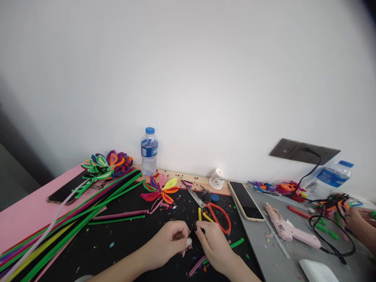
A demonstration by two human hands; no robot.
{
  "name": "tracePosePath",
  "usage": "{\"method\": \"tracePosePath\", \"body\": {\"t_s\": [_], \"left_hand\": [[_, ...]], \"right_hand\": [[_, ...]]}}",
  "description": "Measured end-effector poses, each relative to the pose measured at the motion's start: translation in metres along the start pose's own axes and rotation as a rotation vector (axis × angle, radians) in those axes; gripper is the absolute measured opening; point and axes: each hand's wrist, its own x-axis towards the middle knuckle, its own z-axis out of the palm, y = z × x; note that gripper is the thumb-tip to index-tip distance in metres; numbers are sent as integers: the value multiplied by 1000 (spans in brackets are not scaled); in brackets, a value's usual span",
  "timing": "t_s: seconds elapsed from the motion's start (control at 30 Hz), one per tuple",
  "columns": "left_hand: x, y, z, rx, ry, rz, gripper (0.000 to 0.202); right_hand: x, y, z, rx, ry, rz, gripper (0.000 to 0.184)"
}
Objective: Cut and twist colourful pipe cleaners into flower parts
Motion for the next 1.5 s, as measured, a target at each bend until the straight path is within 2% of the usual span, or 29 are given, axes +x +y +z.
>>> {"method": "tracePosePath", "body": {"t_s": [0.17,0.33,0.47,0.67,0.83,1.07,1.2,1.33,1.5], "left_hand": [[1,-1,0,-44,41,-26,24],[5,-2,-10,-21,208,-19,28],[11,-4,-19,-20,357,-91,34],[13,-7,-23,27,456,-90,31],[11,-3,-26,97,492,-52,31],[12,-5,-31,195,549,-49,32],[10,-4,-33,235,541,-39,32],[5,1,-32,405,545,55,27],[2,4,-29,492,518,55,39]], "right_hand": [[2,3,0,-6,4,-3,31],[2,9,-9,47,83,-24,32],[1,13,-11,67,124,-22,31],[3,13,-9,62,111,-31,31],[3,12,-10,55,142,-18,29],[3,11,-9,56,100,7,27],[3,10,-9,56,90,9,28],[3,10,-9,58,107,6,29],[3,12,-8,54,116,5,28]]}}
